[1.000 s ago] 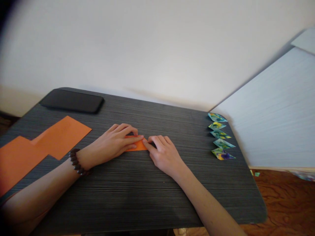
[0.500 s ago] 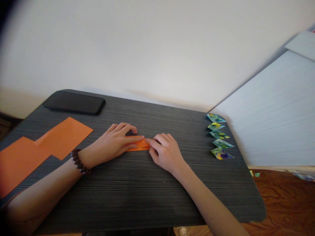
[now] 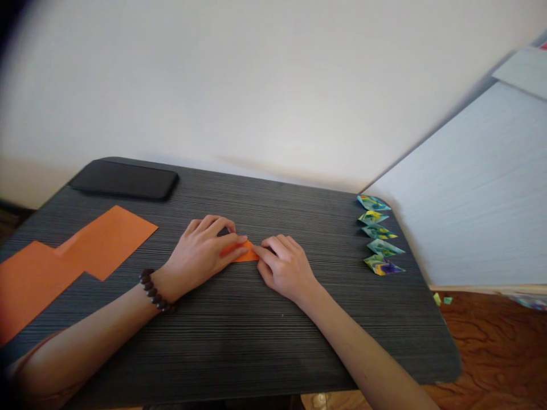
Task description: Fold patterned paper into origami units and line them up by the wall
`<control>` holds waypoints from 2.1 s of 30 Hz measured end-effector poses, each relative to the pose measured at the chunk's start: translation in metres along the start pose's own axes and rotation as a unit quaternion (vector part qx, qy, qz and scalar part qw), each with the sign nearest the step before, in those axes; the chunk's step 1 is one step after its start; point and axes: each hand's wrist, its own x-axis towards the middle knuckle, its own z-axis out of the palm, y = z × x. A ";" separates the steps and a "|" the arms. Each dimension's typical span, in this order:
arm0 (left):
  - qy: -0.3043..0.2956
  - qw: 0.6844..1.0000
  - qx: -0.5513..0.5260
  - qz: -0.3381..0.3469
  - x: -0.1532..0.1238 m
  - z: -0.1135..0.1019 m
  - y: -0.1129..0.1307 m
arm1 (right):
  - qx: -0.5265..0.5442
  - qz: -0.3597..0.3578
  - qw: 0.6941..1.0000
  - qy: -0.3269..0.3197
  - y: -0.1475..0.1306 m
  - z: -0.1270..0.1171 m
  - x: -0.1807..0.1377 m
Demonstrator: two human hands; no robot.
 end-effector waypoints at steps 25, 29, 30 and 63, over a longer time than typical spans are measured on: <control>0.004 1.000 -0.003 -0.013 -0.001 0.003 0.000 | -0.080 -0.061 0.995 -0.009 0.005 -0.007 0.000; 0.010 1.000 -0.005 -0.009 -0.001 0.003 -0.001 | -0.082 -0.058 0.995 -0.005 0.006 -0.010 -0.008; 0.011 1.000 -0.004 -0.008 -0.001 0.003 -0.001 | -0.081 -0.057 0.995 -0.006 0.006 -0.010 -0.010; 0.015 0.999 -0.032 -0.016 0.000 0.005 -0.005 | -0.018 -0.007 1.000 0.010 0.004 -0.006 -0.022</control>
